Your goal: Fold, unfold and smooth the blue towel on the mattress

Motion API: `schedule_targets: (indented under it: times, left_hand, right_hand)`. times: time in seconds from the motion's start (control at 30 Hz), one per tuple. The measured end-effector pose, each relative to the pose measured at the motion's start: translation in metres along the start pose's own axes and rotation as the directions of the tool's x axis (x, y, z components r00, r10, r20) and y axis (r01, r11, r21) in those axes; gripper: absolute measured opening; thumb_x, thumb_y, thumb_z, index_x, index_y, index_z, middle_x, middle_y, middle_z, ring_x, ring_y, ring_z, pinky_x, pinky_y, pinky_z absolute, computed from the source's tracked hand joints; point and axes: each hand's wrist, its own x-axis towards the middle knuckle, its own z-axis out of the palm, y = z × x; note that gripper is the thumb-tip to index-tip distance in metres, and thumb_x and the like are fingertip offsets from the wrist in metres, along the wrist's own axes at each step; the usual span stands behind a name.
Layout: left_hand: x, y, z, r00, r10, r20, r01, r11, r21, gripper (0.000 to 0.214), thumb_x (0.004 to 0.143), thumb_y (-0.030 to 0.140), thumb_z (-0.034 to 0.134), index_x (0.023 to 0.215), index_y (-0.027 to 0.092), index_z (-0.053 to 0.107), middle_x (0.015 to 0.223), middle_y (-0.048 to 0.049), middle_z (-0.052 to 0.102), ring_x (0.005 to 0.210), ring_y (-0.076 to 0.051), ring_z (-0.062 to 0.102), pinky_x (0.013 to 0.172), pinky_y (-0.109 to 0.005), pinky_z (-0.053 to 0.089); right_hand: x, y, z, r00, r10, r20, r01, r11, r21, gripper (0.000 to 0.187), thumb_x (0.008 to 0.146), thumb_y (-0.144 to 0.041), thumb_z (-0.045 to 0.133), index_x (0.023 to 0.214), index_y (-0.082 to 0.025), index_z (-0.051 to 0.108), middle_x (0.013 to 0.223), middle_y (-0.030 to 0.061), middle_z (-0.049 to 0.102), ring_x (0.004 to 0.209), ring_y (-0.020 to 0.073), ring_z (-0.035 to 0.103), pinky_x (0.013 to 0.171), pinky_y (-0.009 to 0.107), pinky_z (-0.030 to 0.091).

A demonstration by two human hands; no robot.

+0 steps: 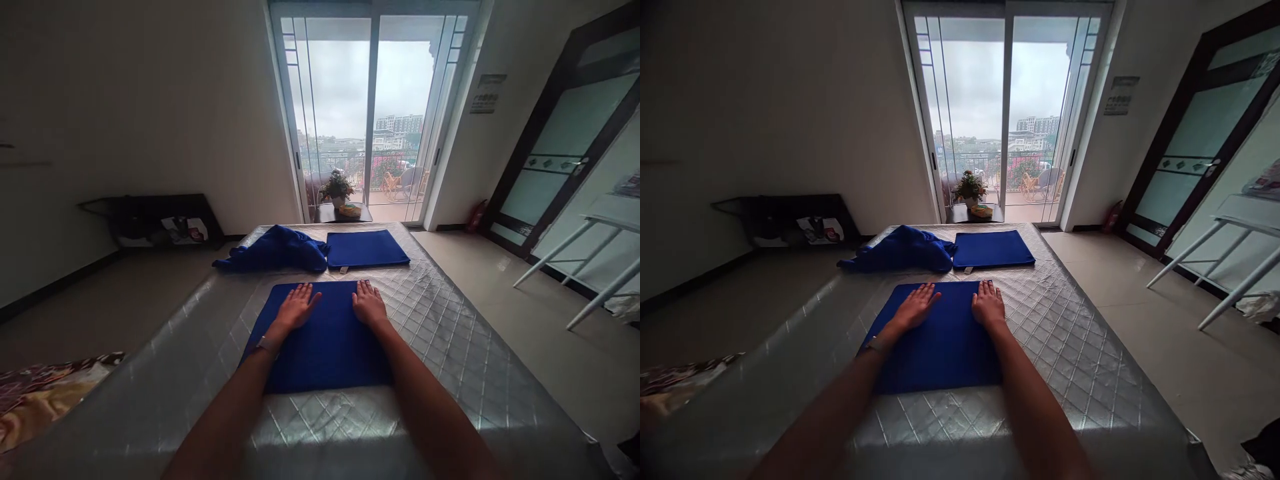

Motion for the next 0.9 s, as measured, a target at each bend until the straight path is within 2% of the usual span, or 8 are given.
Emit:
schedule_targets:
  times: [0.1, 0.2, 0.43, 0.63, 0.8, 0.9]
  left_hand:
    - [-0.009, -0.04, -0.004, 0.994, -0.105, -0.027, 0.106, 0.994, 0.034, 0.085, 0.1, 0.065, 0.007, 0.159, 0.008, 0.027, 0.167, -0.0157, 0.025, 0.155, -0.028, 0.02, 0.126, -0.046, 0.017]
    - [-0.014, -0.057, -0.004, 0.988, -0.144, -0.061, 0.146, 0.989, 0.038, 0.088, 0.099, 0.066, 0.006, 0.159, 0.005, 0.028, 0.166, -0.0171, 0.027, 0.155, -0.029, 0.021, 0.126, -0.046, 0.018]
    - [-0.013, -0.055, -0.002, 0.989, -0.127, -0.071, 0.129, 0.991, 0.026, 0.089, 0.099, 0.068, 0.008, 0.158, 0.005, 0.029, 0.165, -0.0198, 0.027, 0.155, -0.031, 0.021, 0.124, -0.05, 0.022]
    - [-0.016, -0.052, -0.005, 0.987, -0.127, -0.096, 0.13, 0.991, 0.017, 0.093, 0.098, 0.069, 0.003, 0.157, 0.002, 0.03, 0.164, -0.0215, 0.029, 0.154, -0.031, 0.023, 0.125, -0.049, 0.021]
    - [-0.018, -0.048, -0.007, 0.984, -0.146, -0.107, 0.148, 0.989, 0.013, 0.095, 0.096, 0.072, 0.001, 0.158, 0.007, 0.031, 0.164, -0.0186, 0.031, 0.153, -0.031, 0.026, 0.124, -0.049, 0.023]
    - [-0.018, -0.048, -0.008, 0.984, -0.152, -0.089, 0.154, 0.988, 0.017, 0.095, 0.096, 0.072, 0.002, 0.158, 0.006, 0.029, 0.165, -0.0179, 0.028, 0.154, -0.031, 0.024, 0.125, -0.048, 0.021]
  right_hand:
    - [0.001, 0.001, 0.001, 1.0, -0.001, -0.002, 0.001, 1.0, -0.012, 0.064, 0.103, -0.036, 0.022, 0.159, -0.006, 0.028, 0.167, 0.0089, 0.023, 0.155, 0.02, 0.015, 0.125, 0.039, 0.01]
    - [0.001, 0.001, 0.0, 1.0, 0.002, 0.002, -0.002, 1.0, -0.019, 0.064, 0.103, -0.036, 0.022, 0.159, -0.006, 0.028, 0.167, 0.0092, 0.022, 0.156, 0.0201, 0.015, 0.125, 0.039, 0.009]
    - [0.0, 0.001, 0.0, 1.0, 0.001, 0.01, -0.001, 0.999, -0.046, 0.062, 0.105, -0.035, 0.023, 0.16, -0.007, 0.027, 0.168, 0.0096, 0.022, 0.156, 0.0196, 0.014, 0.125, 0.038, 0.008]
    - [0.0, -0.002, -0.003, 1.0, 0.012, 0.007, -0.011, 0.997, -0.076, 0.062, 0.105, -0.034, 0.023, 0.159, -0.006, 0.027, 0.167, 0.0103, 0.023, 0.155, 0.0202, 0.017, 0.125, 0.038, 0.011]
    - [-0.013, -0.006, -0.009, 0.997, -0.036, -0.072, 0.025, 0.989, -0.148, 0.061, 0.104, -0.031, 0.025, 0.159, -0.005, 0.028, 0.168, 0.0119, 0.021, 0.156, 0.022, 0.016, 0.125, 0.039, 0.009]
    - [-0.026, -0.005, -0.008, 0.998, -0.049, -0.042, 0.043, 0.99, -0.134, 0.061, 0.105, -0.033, 0.023, 0.158, -0.004, 0.03, 0.167, 0.0126, 0.024, 0.155, 0.0225, 0.017, 0.125, 0.039, 0.011]
